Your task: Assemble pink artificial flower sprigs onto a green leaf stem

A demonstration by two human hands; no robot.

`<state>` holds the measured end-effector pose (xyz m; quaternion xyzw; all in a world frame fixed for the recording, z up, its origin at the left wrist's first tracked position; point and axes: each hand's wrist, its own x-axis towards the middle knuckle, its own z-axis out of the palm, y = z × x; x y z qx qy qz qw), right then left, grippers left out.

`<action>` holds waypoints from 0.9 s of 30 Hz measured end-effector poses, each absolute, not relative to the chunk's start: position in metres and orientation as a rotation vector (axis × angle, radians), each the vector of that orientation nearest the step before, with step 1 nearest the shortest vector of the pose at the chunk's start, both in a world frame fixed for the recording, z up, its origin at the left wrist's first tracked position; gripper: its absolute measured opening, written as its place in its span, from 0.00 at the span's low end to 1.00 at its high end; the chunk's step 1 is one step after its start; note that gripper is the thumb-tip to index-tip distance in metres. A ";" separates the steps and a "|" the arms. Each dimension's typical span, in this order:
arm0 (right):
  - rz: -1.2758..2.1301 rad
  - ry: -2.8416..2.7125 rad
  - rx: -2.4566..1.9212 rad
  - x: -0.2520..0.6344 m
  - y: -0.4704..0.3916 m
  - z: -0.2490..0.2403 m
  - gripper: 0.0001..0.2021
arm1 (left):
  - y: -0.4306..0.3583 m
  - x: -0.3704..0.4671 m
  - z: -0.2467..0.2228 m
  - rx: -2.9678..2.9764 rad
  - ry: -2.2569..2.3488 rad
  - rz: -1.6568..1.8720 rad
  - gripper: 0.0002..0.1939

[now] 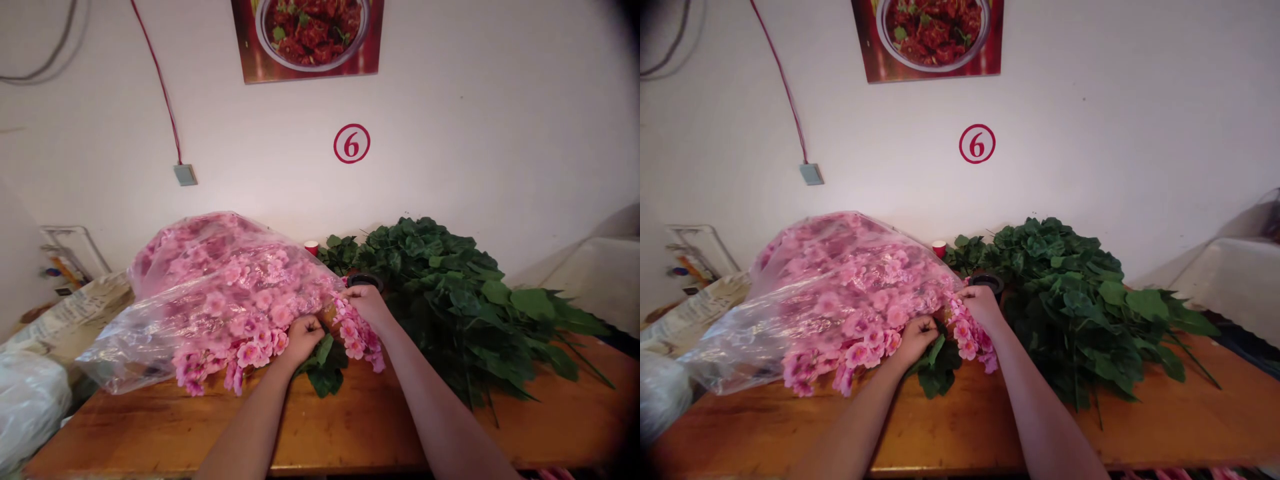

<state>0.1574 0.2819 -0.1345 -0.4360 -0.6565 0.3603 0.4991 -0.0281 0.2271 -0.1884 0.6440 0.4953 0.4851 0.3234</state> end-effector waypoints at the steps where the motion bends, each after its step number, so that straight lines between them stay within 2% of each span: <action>1: 0.884 -1.584 -1.054 0.156 0.282 -0.135 0.11 | 0.227 -0.028 -0.188 1.678 1.298 1.274 0.06; 20: 0.919 -1.537 -1.043 0.149 0.277 -0.139 0.13 | 0.227 -0.027 -0.189 1.603 1.264 1.338 0.06; 27: 0.983 -1.543 -0.998 0.147 0.274 -0.135 0.08 | 0.228 -0.027 -0.189 1.536 1.236 1.332 0.06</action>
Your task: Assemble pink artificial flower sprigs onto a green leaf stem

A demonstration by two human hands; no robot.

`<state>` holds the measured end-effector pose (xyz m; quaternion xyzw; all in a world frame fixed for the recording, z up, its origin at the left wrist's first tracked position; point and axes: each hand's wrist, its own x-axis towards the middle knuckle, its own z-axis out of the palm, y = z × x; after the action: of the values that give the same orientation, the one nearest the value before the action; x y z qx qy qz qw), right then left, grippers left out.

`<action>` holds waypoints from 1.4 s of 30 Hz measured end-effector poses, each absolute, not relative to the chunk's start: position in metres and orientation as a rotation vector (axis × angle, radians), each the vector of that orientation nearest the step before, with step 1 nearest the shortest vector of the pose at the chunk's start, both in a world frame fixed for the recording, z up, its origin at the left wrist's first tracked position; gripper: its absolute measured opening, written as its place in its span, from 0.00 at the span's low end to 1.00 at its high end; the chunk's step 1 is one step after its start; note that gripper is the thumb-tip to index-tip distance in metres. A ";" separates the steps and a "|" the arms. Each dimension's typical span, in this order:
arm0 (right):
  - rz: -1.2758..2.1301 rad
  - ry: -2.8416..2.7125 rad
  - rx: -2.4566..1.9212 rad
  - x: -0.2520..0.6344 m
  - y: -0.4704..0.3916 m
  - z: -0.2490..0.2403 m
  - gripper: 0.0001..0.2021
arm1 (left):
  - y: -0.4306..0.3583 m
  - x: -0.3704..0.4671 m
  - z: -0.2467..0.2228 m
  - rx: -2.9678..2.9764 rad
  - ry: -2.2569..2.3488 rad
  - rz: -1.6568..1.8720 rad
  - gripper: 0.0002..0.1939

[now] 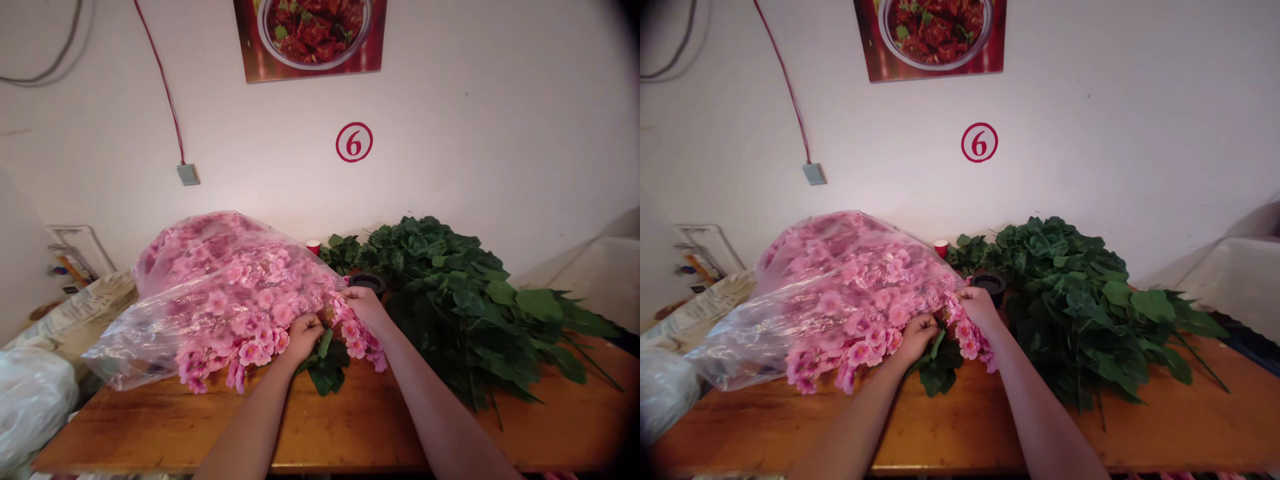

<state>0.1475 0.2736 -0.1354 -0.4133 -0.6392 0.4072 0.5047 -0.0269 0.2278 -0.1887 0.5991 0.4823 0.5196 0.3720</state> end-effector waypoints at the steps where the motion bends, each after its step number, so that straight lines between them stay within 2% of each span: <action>1: 1.001 -1.550 -0.990 0.149 0.273 -0.134 0.11 | 0.228 -0.027 -0.189 1.521 1.227 1.322 0.06; 3: 1.046 -1.596 -0.986 0.152 0.272 -0.131 0.15 | 0.229 -0.027 -0.189 1.496 1.212 1.301 0.05; 8: 1.100 -1.800 -0.981 0.156 0.268 -0.129 0.19 | 0.228 -0.027 -0.191 1.502 1.200 1.301 0.04; 14: 0.935 -2.046 -1.187 0.154 0.278 -0.143 0.11 | 0.226 -0.028 -0.189 1.567 1.203 1.238 0.04; 19: 0.831 -2.102 -1.098 0.151 0.279 -0.142 0.06 | 0.226 -0.030 -0.192 1.664 1.232 1.182 0.06; 29: 0.650 -2.072 -1.366 0.137 0.278 -0.153 0.07 | 0.227 -0.030 -0.204 1.650 1.250 1.228 0.06; 42: 0.769 -1.982 -1.344 0.132 0.277 -0.159 0.07 | 0.227 -0.029 -0.200 1.642 1.265 1.259 0.06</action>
<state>0.1324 0.2775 -0.1594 -0.5082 -0.7498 0.2908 0.3082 -0.0290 0.2272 -0.2003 0.6342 0.4886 0.4861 0.3504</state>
